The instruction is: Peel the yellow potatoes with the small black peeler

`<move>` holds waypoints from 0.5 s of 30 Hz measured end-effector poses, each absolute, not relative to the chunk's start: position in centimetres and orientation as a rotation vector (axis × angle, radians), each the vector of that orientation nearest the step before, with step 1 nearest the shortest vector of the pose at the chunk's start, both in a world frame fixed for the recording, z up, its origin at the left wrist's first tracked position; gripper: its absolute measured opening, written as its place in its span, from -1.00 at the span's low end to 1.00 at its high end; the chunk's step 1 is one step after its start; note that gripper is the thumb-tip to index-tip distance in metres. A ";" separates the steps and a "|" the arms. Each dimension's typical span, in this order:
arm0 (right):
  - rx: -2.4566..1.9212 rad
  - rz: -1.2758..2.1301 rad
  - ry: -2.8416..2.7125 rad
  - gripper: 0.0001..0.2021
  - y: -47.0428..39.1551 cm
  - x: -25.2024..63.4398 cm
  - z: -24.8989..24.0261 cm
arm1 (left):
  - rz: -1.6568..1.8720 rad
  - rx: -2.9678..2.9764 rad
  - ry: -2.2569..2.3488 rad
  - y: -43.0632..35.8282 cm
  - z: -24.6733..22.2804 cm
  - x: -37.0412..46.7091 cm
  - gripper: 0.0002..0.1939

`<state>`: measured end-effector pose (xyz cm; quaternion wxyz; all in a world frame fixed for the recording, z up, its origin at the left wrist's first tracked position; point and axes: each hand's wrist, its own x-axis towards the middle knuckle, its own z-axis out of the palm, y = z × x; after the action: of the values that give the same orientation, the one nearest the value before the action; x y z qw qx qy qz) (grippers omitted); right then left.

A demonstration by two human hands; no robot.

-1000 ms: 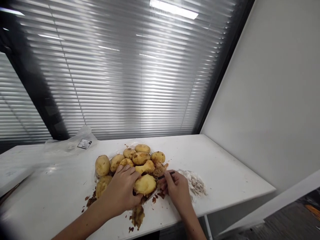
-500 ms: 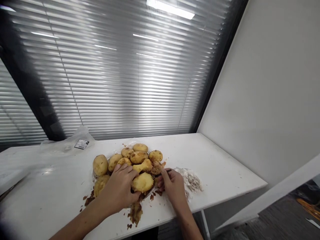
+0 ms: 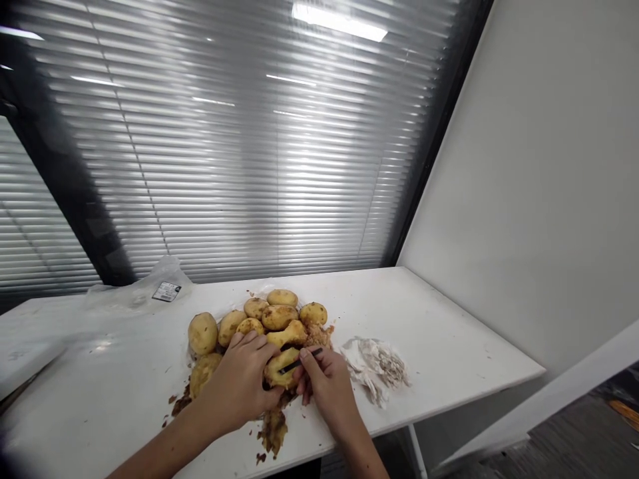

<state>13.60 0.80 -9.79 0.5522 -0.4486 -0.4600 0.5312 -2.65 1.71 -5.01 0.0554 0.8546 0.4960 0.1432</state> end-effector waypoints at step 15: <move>-1.176 1.082 -1.132 -0.48 0.1 13.7 -9.5 | 0.437 2.587 1.512 1.4 -4.6 -2.7 -0.80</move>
<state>13.74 0.14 -9.47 0.5578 -0.4985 -0.4797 0.4585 -2.71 1.42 -4.61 0.0566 0.8530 0.4984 0.1440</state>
